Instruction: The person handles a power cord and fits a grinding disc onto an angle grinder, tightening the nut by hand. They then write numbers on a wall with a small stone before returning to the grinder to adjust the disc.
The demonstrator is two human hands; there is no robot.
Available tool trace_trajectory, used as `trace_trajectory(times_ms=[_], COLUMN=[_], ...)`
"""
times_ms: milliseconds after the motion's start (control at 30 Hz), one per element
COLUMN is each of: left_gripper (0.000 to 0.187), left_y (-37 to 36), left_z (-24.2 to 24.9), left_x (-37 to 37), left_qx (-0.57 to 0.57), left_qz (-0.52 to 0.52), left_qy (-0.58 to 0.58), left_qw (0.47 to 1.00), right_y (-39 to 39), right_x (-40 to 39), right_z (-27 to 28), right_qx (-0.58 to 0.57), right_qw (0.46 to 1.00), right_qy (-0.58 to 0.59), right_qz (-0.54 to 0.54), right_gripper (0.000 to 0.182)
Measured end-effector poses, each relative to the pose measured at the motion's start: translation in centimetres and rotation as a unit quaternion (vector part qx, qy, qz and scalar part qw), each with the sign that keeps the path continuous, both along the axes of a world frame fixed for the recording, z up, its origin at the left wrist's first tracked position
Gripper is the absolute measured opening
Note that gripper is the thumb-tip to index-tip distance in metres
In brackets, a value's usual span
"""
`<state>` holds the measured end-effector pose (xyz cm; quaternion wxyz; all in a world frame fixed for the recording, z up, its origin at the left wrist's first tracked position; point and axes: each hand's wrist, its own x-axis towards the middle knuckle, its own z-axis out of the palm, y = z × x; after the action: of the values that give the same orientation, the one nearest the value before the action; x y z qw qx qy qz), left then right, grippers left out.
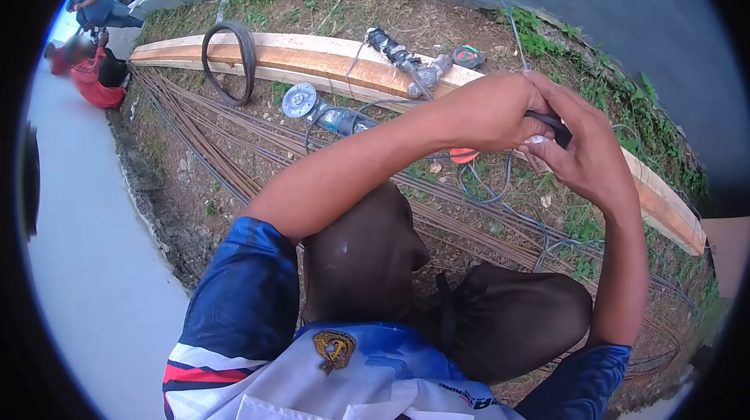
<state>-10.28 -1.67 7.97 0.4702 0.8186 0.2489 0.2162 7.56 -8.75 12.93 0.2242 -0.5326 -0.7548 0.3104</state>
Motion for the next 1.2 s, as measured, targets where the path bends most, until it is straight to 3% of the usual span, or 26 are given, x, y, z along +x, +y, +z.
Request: trace_trajectory(times_ms=[100, 167, 200, 300, 433, 567, 633, 700, 733, 767, 833, 867, 933, 1033, 1100, 1133, 1200], left_gripper=[0.027, 0.03, 0.031, 0.032, 0.028, 0.025, 0.032, 0.041, 0.043, 0.045, 0.056, 0.059, 0.066, 0.062, 0.06, 0.069, 0.061], left_y=[0.8, 1.3, 1.9, 4.0, 5.0, 1.4, -1.4, -2.9, -3.0, -2.4, -0.3, 0.6, 2.5, 3.9, 1.9, 0.1, -2.2], left_z=[0.6, 0.8, 0.7, 2.1, 1.7, -7.6, -13.9, -21.8, -24.7, -26.2, -25.0, -25.8, -30.0, -36.8, -34.4, -31.4, -26.6], left_x=[-0.7, -1.0, -1.4, -4.6, -11.8, -20.5, -23.7, -28.7, -28.8, -28.4, -25.4, -24.6, -24.0, -24.5, -24.5, -24.0, -22.2], left_qx=[0.005, -0.06, -0.067, -0.033, -0.072, -0.104, -0.176, -0.389, -0.426, -0.46, -0.553, -0.539, -0.511, -0.406, -0.425, -0.454, -0.385], left_qz=[0.004, 0.023, 0.038, 0.156, 0.334, 0.556, 0.661, 0.647, 0.642, 0.636, 0.618, 0.628, 0.643, 0.759, 0.706, 0.641, 0.641], left_qy=[-0.062, -0.084, -0.113, -0.147, -0.3, -0.264, -0.226, -0.183, -0.155, -0.129, -0.111, -0.12, -0.136, -0.136, -0.207, -0.257, -0.273], left_qw=[0.998, 0.994, 0.991, 0.976, 0.891, 0.781, 0.694, 0.63, 0.618, 0.605, 0.548, 0.548, 0.554, 0.491, 0.527, 0.563, 0.606], right_y=[0.7, 0.4, 0.5, 1.1, 1.3, 0.4, 0.2, 0.6, 0.9, 1.1, 1.3, 0.8, -0.1, -1.6, -2.5, -3.0, -3.3], right_x=[-0.3, -0.1, 0.6, 6.9, 15.9, 19.7, 22.1, 26.2, 27.2, 26.3, 23.6, 23.4, 20.3, 14.7, 12.8, 11.8, 11.1], right_z=[0.7, 1.1, 1.5, 3.2, 6.6, 4.9, 2.7, -0.1, -1.2, -1.7, -2.4, -3.0, -2.9, -1.8, -0.9, -0.2, 0.3], right_qx=[-0.019, -0.034, -0.065, -0.13, 0.032, 0.022, 0.017, 0.039, 0.055, 0.058, 0.067, 0.047, 0.025, 0.011, 0.008, 0.011, 0.014], right_qw=[0.999, 0.993, 0.991, 0.979, 0.926, 0.908, 0.878, 0.818, 0.775, 0.762, 0.733, 0.789, 0.815, 0.832, 0.843, 0.845, 0.847], right_qy=[-0.025, -0.062, -0.059, 0.047, 0.258, 0.248, 0.293, 0.389, 0.447, 0.458, 0.484, 0.47, 0.46, 0.439, 0.41, 0.399, 0.391], right_qz=[-0.043, -0.095, -0.096, -0.147, -0.275, -0.337, -0.378, -0.423, -0.443, -0.455, -0.474, -0.392, -0.351, -0.339, -0.347, -0.357, -0.36], right_gripper=[0.069, 0.059, 0.046, 0.04, 0.041, 0.041, 0.042, 0.042, 0.042, 0.042, 0.043, 0.045, 0.046, 0.049, 0.05, 0.05, 0.049])
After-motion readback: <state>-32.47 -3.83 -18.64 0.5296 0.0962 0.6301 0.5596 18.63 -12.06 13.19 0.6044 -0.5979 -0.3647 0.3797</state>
